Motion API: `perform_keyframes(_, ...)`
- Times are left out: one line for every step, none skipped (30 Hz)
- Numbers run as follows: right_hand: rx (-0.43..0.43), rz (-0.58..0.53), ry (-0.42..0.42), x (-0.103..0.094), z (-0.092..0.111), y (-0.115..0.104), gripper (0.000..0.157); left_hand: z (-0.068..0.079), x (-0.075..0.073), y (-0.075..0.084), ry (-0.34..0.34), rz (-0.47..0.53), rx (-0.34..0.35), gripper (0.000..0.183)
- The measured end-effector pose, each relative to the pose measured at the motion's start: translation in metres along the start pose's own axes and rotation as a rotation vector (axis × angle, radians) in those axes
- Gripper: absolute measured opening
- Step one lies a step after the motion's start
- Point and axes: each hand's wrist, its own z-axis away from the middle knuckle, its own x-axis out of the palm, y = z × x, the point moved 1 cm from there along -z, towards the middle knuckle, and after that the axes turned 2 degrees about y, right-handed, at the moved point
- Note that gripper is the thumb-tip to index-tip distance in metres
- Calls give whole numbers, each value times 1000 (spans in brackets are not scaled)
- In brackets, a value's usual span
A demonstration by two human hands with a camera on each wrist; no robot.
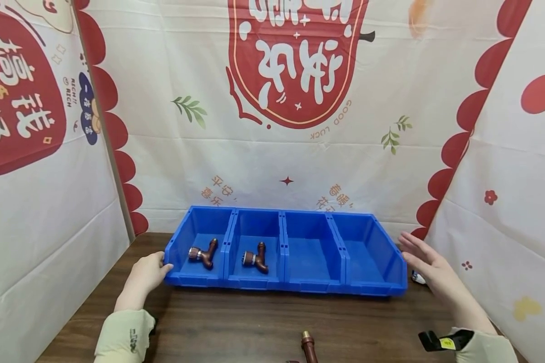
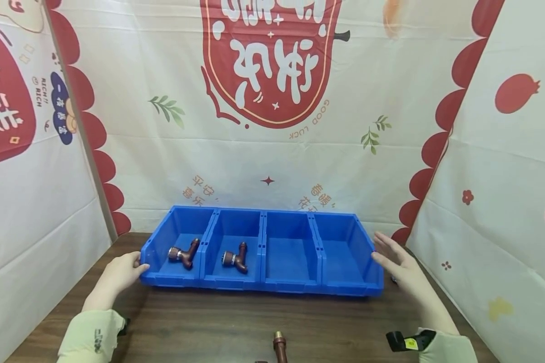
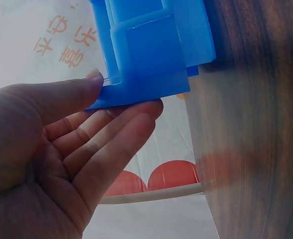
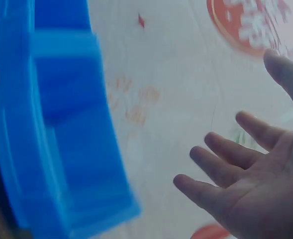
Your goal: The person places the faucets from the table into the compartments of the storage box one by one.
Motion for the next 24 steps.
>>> perform_keyframes(-22, 48, -19, 6, 0, -7, 56, 0, 0, 0, 0, 0, 1, 38)
perform_keyframes(-36, 99, -38, 12, 0, -14, 57, 0, 0, 0, 0, 1, 1, 38)
perform_keyframes(-50, 140, -63, 19, 1, -21, 57, 0, 0, 0, 0, 1, 1, 38)
perform_keyframes(-64, 162, -95, 25, 1, -27, 58, 0, 1, 0, 0, 1, 1, 37)
perform_keyframes(-85, 195, -124, 32, 1, -32, 58, 0, 1, -1, 0, 2, 0, 37)
perform_keyframes(-92, 218, -148, 39, 2, -38, 59, 0, 1, -1, 1, 3, -1, 38)
perform_keyframes(-96, 235, -171, 45, 3, -42, 59, 0, 1, -1, 4, 3, 0, 38)
perform_keyframes(-97, 259, -190, 51, 4, -46, 60, 1, 1, -1, 5, 4, 0, 37)
perform_keyframes(-106, 274, -207, 57, 5, -50, 60, 1, 1, -2, 6, 6, 0, 37)
perform_keyframes(-111, 286, -226, 62, 6, -53, 60, 1, 2, -2, 6, 8, -1, 37)
perform_keyframes(-118, 296, -241, 68, 7, -55, 60, 1, 2, -2, 6, 9, -2, 37)
perform_keyframes(-126, 307, -256, 73, 8, -57, 60, 1, 2, -2, 7, 9, -2, 37)
perform_keyframes(-144, 319, -275, 78, 10, -59, 60, 0, 2, -2, 6, 11, -4, 38)
perform_keyframes(-168, 324, -300, 84, 11, -60, 61, 0, 2, -2, 4, 14, -6, 38)
perform_keyframes(-191, 316, -334, 90, 13, -61, 62, 0, 2, -2, 3, 17, -8, 38)
perform_keyframes(-216, 314, -369, 96, 15, -61, 63, 0, 2, -2, 3, 19, -10, 37)
perform_keyframes(-244, 306, -407, 102, 17, -61, 64, -1, 2, -2, 3, 20, -11, 37)
perform_keyframes(-259, 289, -452, 108, 19, -61, 64, -1, 2, -3, 2, 21, -13, 37)
perform_keyframes(-260, 263, -502, 114, 22, -60, 65, -1, 1, -2, 1, 22, -15, 37)
perform_keyframes(-263, 248, -549, 121, 24, -60, 65, -1, 1, -2, 0, 22, -16, 36)
perform_keyframes(-255, 235, -597, 127, 27, -59, 66, -1, 1, -2, -2, 22, -18, 36)
perform_keyframes(-240, 228, -639, 133, 30, -58, 65, 0, 1, -2, -4, 22, -18, 37)
perform_keyframes(-206, 222, -679, 138, 34, -56, 64, 0, 2, -1, -5, 22, -17, 37)
perform_keyframes(-156, 215, -715, 144, 37, -55, 63, 0, 2, -1, -6, 22, -15, 37)
